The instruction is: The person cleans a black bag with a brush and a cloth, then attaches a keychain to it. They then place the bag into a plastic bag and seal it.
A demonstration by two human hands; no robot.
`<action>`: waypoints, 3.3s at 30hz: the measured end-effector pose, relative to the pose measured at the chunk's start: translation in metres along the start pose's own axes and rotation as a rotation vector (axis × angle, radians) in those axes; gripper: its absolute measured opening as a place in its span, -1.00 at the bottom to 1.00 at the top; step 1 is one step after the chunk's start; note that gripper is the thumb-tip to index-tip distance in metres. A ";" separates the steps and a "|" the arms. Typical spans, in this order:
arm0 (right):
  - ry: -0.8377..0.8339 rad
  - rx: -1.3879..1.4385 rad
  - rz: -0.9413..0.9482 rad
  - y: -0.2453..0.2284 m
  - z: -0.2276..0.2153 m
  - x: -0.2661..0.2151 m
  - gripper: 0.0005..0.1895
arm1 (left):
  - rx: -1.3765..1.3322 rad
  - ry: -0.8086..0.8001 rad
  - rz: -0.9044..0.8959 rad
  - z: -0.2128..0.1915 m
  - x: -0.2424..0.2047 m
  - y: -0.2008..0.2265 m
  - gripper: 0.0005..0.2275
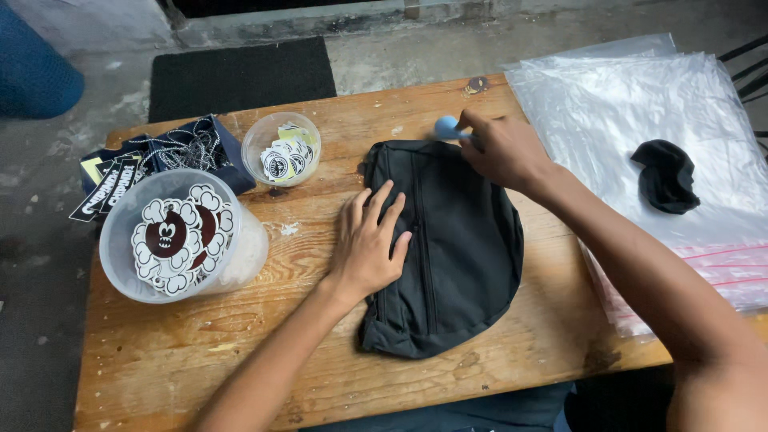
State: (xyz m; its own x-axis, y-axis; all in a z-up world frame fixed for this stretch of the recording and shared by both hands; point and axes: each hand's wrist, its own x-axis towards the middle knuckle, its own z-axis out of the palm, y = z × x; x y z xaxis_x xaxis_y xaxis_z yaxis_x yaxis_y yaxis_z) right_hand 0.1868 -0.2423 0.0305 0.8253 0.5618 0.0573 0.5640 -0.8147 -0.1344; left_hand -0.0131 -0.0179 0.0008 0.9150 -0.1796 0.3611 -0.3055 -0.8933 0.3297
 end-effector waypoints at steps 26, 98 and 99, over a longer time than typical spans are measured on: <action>-0.266 0.277 -0.032 -0.138 -0.042 -0.050 -0.48 | -0.801 0.791 -0.092 -0.062 0.005 0.011 -0.88; 0.101 0.458 -0.664 -0.219 -0.037 0.075 -0.92 | -0.407 0.405 -0.082 -0.157 -0.027 0.002 -0.92; 0.161 0.530 -0.763 -0.227 -0.039 0.077 -0.95 | -0.431 0.423 -0.027 -0.173 -0.030 0.008 -0.93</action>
State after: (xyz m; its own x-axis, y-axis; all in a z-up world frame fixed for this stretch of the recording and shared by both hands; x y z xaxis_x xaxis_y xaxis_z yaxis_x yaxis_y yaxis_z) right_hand 0.1231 -0.0195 0.1039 0.2544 0.8578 0.4465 0.9001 -0.0411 -0.4338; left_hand -0.0880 0.0515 0.1432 0.7670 0.0991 0.6339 -0.4437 -0.6318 0.6356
